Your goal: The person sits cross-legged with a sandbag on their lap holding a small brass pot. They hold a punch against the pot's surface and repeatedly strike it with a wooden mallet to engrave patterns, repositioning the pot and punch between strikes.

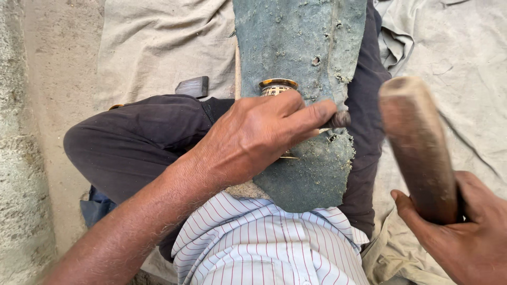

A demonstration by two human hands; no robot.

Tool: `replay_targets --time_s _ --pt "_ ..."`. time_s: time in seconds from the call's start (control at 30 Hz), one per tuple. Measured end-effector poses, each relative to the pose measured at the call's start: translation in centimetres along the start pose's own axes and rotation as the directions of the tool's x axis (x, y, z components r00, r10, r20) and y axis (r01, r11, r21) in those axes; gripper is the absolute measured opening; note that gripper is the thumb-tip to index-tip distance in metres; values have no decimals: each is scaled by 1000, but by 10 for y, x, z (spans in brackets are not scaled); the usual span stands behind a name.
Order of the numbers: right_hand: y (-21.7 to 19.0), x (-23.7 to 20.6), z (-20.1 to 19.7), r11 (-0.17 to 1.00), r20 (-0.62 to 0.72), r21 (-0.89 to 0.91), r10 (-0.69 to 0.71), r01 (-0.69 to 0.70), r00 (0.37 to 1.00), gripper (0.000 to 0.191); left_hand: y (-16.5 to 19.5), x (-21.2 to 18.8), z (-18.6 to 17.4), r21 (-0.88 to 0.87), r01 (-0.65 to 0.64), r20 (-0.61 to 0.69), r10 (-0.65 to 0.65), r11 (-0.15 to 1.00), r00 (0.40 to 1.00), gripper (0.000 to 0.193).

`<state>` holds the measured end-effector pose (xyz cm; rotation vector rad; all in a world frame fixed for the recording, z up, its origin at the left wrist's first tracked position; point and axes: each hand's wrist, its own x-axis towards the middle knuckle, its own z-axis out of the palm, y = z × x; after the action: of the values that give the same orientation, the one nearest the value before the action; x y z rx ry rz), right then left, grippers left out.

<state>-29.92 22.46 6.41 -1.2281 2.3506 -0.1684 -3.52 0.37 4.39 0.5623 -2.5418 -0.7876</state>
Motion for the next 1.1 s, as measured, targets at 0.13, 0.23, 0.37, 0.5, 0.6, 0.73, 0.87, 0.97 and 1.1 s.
replay_targets --time_s 0.13,0.23,0.37,0.5,0.6,0.73,0.87,0.97,1.1 --pt "-2 6 -1 984 -31 173 -45 50 999 22 -1 -3 -1 3 -35 -31 35 999 999 38" --pt "-4 8 -8 994 19 -90 -62 64 998 29 -3 -1 -3 0 -41 -7 41 999 999 38" --pt "-11 7 -13 967 -71 213 -127 139 989 19 -6 2 -4 -16 -53 13 53 998 998 35" --pt "-16 4 -11 994 25 -103 -41 43 999 26 -9 7 -6 -37 -81 40 83 996 996 37" --pt "-15 1 -9 988 -58 106 -111 116 992 21 -9 8 -9 -45 -81 68 84 996 994 38" --pt "-13 1 -11 980 -36 114 -159 162 987 22 -11 10 -11 -42 -124 72 127 991 989 37" --pt "-19 -1 -11 974 72 -226 31 -14 997 28 -15 11 -10 -42 -129 83 132 991 988 35" --pt "-25 -2 -8 963 -110 237 -108 131 988 17 -17 12 -10 -64 -121 122 128 991 984 37" --pt "-22 -1 -9 994 20 -109 -30 32 999 23 -19 15 -10 -50 -166 87 170 985 982 40"
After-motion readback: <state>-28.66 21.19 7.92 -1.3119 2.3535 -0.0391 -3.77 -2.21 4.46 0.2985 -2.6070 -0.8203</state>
